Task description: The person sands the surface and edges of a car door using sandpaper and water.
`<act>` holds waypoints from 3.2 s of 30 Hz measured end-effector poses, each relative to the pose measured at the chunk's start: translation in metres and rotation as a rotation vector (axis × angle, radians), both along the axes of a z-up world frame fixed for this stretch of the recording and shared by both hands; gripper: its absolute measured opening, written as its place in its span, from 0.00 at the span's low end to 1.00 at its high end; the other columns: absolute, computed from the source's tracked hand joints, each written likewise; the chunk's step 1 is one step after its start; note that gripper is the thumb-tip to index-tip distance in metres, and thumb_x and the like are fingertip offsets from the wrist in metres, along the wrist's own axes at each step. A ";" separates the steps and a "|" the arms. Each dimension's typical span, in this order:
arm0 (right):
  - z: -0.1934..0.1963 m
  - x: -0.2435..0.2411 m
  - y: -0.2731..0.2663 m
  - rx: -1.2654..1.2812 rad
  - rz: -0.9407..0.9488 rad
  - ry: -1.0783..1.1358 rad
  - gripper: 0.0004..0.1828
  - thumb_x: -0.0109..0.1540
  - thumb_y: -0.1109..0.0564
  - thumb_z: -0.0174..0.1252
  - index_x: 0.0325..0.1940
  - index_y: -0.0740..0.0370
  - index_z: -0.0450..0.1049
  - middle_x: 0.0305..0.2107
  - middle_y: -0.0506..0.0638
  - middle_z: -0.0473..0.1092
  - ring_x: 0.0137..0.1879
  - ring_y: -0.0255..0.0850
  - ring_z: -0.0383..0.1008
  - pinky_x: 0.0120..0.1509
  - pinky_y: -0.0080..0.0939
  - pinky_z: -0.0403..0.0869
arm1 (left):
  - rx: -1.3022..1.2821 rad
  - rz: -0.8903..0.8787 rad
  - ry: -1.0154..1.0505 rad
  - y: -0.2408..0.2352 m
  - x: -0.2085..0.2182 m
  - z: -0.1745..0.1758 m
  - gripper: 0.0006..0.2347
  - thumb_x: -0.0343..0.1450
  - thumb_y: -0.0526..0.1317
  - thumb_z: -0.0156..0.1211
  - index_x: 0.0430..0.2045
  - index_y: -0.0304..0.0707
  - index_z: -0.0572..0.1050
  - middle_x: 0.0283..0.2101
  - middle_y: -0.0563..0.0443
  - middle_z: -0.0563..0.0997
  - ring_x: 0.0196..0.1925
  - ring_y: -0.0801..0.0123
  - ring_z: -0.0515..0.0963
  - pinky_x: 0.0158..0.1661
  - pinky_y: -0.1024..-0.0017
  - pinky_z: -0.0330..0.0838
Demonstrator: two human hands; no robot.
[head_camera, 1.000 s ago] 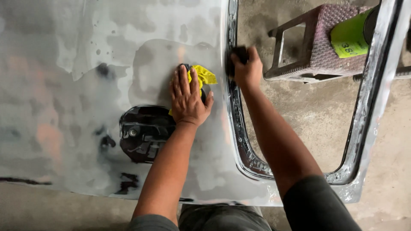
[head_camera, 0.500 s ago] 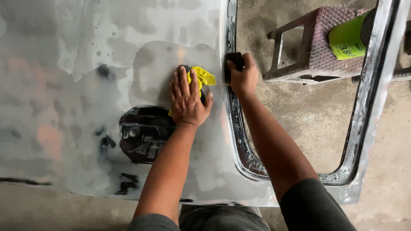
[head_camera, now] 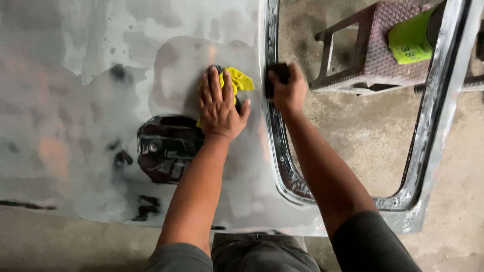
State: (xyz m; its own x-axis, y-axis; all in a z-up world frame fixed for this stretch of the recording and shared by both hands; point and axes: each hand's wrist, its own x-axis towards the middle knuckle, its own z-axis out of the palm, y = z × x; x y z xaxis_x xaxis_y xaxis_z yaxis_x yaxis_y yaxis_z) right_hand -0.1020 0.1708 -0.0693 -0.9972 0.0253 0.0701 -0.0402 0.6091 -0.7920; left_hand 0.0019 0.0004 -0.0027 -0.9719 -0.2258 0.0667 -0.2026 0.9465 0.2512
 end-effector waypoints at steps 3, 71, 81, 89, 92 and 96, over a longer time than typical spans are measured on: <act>0.012 0.001 0.000 -0.064 -0.034 -0.032 0.18 0.59 0.49 0.71 0.38 0.62 0.70 0.32 0.57 0.78 0.37 0.54 0.80 0.40 0.52 0.75 | 0.016 0.002 0.028 0.002 0.000 0.000 0.38 0.72 0.57 0.54 0.74 0.34 0.54 0.77 0.30 0.50 0.78 0.38 0.50 0.73 0.42 0.45; 0.023 0.075 0.037 0.013 0.008 -0.161 0.19 0.57 0.49 0.72 0.39 0.62 0.71 0.31 0.61 0.75 0.37 0.58 0.77 0.39 0.53 0.73 | 0.021 -0.058 0.012 0.009 0.037 -0.001 0.38 0.71 0.60 0.52 0.73 0.34 0.53 0.76 0.31 0.50 0.77 0.35 0.51 0.71 0.38 0.44; 0.034 0.130 0.068 0.006 0.056 -0.259 0.17 0.57 0.49 0.71 0.40 0.60 0.74 0.31 0.57 0.75 0.33 0.49 0.78 0.37 0.49 0.75 | 0.003 -0.048 0.074 0.008 0.040 -0.006 0.38 0.72 0.61 0.52 0.74 0.35 0.55 0.76 0.32 0.51 0.77 0.35 0.53 0.71 0.38 0.45; 0.031 0.133 0.075 0.047 0.096 -0.148 0.17 0.58 0.51 0.71 0.38 0.62 0.72 0.32 0.57 0.74 0.37 0.54 0.76 0.40 0.51 0.74 | 0.014 -0.050 0.047 0.010 0.039 -0.004 0.38 0.72 0.61 0.53 0.73 0.34 0.55 0.76 0.31 0.51 0.77 0.35 0.52 0.71 0.39 0.45; 0.041 0.173 0.101 0.102 0.137 -0.184 0.16 0.58 0.51 0.70 0.38 0.61 0.72 0.33 0.56 0.73 0.39 0.55 0.76 0.41 0.52 0.73 | 0.010 -0.039 0.054 0.009 0.038 -0.005 0.38 0.72 0.61 0.53 0.73 0.34 0.55 0.76 0.31 0.51 0.77 0.36 0.53 0.71 0.39 0.46; 0.044 0.181 0.103 0.137 0.116 -0.205 0.15 0.58 0.51 0.69 0.38 0.61 0.72 0.36 0.56 0.73 0.40 0.55 0.76 0.42 0.53 0.73 | -0.008 -0.048 0.061 0.010 0.039 -0.005 0.38 0.72 0.61 0.54 0.73 0.34 0.55 0.76 0.31 0.52 0.77 0.37 0.53 0.71 0.40 0.46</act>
